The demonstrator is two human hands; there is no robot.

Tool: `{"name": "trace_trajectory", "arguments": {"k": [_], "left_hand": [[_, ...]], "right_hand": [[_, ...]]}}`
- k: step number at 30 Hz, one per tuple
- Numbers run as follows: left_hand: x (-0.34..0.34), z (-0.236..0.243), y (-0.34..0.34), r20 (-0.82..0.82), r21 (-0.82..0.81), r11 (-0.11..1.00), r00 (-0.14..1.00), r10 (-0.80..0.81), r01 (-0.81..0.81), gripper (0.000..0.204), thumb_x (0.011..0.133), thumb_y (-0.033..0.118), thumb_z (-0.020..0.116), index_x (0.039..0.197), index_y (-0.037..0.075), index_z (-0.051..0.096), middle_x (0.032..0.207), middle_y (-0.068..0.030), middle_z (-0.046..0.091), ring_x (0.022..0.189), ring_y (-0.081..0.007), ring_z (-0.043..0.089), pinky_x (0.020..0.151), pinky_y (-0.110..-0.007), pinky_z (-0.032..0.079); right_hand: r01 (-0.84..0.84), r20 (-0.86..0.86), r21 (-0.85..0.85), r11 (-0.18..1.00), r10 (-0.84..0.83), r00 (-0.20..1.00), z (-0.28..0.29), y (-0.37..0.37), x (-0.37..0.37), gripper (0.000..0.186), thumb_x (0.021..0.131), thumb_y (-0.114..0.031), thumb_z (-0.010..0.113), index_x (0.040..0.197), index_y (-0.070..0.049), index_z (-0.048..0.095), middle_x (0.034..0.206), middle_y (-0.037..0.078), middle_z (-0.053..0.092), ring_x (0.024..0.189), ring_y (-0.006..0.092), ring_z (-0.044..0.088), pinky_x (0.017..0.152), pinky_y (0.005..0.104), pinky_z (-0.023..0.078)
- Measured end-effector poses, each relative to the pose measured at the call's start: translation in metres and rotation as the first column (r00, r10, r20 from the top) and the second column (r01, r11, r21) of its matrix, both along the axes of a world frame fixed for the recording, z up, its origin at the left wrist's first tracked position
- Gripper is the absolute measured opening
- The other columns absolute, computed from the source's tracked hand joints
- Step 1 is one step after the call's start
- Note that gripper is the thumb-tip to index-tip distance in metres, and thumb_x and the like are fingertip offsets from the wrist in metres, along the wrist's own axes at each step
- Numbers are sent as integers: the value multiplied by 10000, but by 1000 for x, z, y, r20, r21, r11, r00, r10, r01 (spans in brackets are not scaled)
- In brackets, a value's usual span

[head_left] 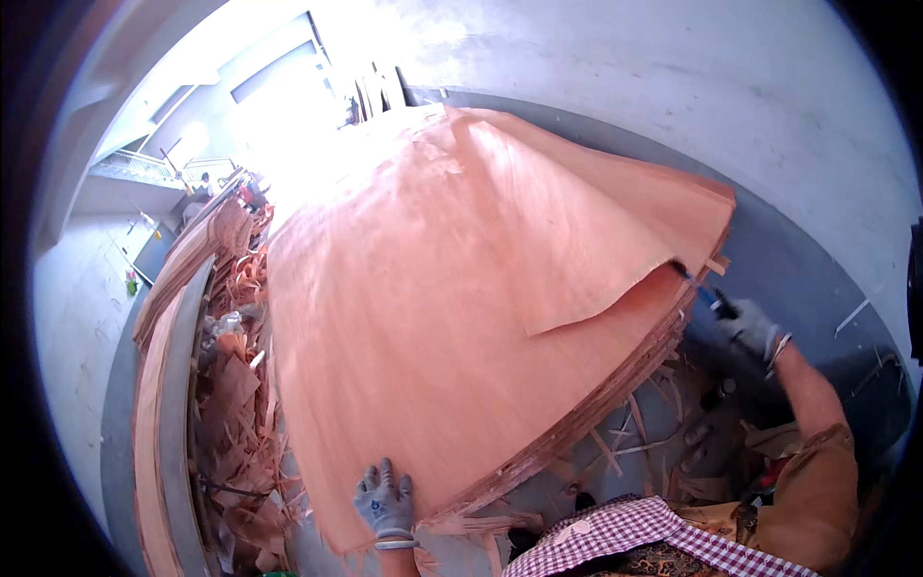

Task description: The person handles wood veneer sheets by hand and uses a knife to trim edges, then applies pieces of tape to repair or join sections of the material.

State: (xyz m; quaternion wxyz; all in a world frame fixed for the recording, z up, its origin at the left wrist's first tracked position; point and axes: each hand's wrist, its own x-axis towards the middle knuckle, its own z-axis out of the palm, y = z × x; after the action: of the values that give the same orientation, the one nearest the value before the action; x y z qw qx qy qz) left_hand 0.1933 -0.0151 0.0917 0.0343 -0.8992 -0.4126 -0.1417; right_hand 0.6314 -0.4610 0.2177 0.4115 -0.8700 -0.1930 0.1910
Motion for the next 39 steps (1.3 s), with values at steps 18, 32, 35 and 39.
{"name": "trace_trajectory", "arguments": {"k": [18, 32, 35, 39], "left_hand": [[-14, -5, 6, 21, -49, 994, 995, -100, 101, 530, 795, 426, 596, 1243, 142, 566, 1262, -172, 524, 1080, -349, 509, 848, -472, 421], [-403, -82, -72, -216, -726, 665, 976, 20, -175, 345, 853, 380, 499, 1031, 111, 620, 1023, -180, 644, 977, -348, 607, 824, -451, 478], [-485, -121, -99, -341, -820, 449, 933, 116, -355, 348, 847, 357, 492, 1067, 115, 612, 1087, -183, 628, 1025, -349, 592, 856, -451, 469], [-577, -163, -119, -203, -847, 427, 935, 292, -317, 354, 848, 282, 459, 1141, 137, 596, 1105, -185, 622, 1033, -353, 589, 881, -456, 457]], "right_hand": [[348, 207, 60, 935, -353, 912, 45, -111, 35, 124, 665, -78, 616, 749, -39, 534, 573, 63, 540, 428, 160, 529, 395, 298, 429], [-89, -116, 360, 929, 139, 983, -68, 258, -192, 211, 823, -291, 658, 810, -108, 552, 557, 3, 523, 404, 93, 469, 365, 228, 355], [-249, -186, 406, 879, 346, 920, -83, 374, -286, 129, 845, -239, 637, 805, -142, 562, 566, -39, 497, 413, 56, 432, 374, 196, 325], [-379, -181, 372, 848, 466, 866, -71, 497, -422, 201, 831, -312, 656, 814, -126, 582, 592, -45, 502, 425, 48, 419, 382, 201, 332]]}}
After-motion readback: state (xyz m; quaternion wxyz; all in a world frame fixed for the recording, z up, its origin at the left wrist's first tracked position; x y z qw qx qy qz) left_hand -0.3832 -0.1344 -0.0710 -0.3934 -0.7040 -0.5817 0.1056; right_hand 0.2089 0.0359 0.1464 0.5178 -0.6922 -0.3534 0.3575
